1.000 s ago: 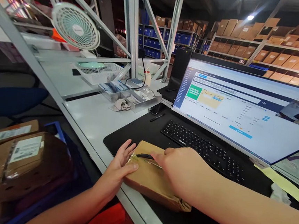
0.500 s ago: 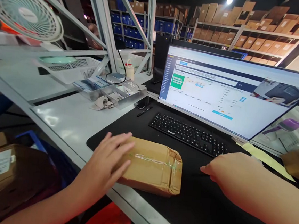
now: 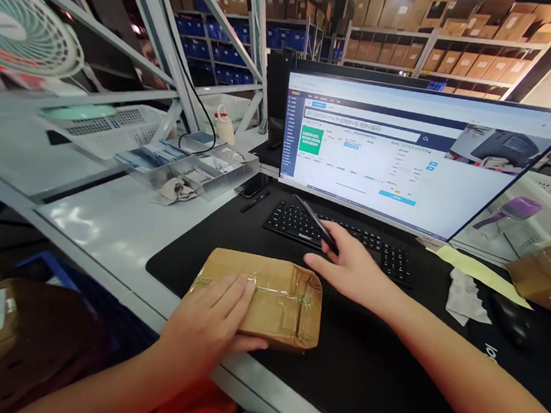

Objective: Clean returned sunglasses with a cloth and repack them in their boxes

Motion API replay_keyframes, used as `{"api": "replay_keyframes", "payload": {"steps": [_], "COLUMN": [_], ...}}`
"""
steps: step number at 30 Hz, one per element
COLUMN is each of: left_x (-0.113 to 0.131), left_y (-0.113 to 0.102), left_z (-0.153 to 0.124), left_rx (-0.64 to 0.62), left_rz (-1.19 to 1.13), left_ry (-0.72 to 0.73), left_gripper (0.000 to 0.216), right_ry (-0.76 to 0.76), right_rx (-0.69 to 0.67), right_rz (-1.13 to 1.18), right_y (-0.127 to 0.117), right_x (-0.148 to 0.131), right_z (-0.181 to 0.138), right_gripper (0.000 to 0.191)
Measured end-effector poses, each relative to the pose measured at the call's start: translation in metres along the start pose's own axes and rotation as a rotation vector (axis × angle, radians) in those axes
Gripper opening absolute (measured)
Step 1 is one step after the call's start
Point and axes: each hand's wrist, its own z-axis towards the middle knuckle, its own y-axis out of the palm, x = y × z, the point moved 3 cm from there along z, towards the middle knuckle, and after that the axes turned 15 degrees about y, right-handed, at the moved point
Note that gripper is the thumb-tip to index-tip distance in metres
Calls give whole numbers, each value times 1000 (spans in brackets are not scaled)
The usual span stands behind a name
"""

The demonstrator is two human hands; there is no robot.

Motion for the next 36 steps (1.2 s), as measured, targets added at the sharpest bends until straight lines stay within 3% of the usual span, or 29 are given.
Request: {"api": "replay_keyframes", "payload": {"steps": [4, 6, 8, 13, 17, 20, 23, 27, 31, 36], "left_x": [-1, -2, -3, 8, 15, 20, 22, 19, 26, 38], "left_y": [-5, -8, -9, 4, 25, 23, 12, 7, 20, 33], "left_z": [1, 1, 0, -12, -22, -15, -3, 0, -16, -32], "left_rx": [-17, -32, -22, 139, 216, 321, 376, 391, 538, 637], "left_rz": [90, 88, 68, 22, -77, 19, 131, 99, 90, 72], "left_ry": [35, 27, 4, -35, -178, -133, -77, -72, -14, -129], "left_gripper": [70, 70, 68, 47, 47, 52, 55, 51, 33, 7], "right_ry": [-97, -119, -116, -155, -145, -159, -79, -63, -162, -339], "right_rx": [-312, -503, -606, -537, -490, -317, -289, -343, -263, -201], "right_rz": [93, 135, 146, 101, 85, -19, -16, -66, -349, -588], "right_y": [48, 65, 72, 72, 68, 53, 35, 22, 27, 37], "right_x": [-15, -19, -18, -12, -12, -18, -25, -34, -38, -47], "right_z": [40, 48, 49, 43, 42, 38, 28, 10, -4, -12], "right_gripper": [90, 93, 86, 75, 73, 45, 24, 28, 30, 38]}}
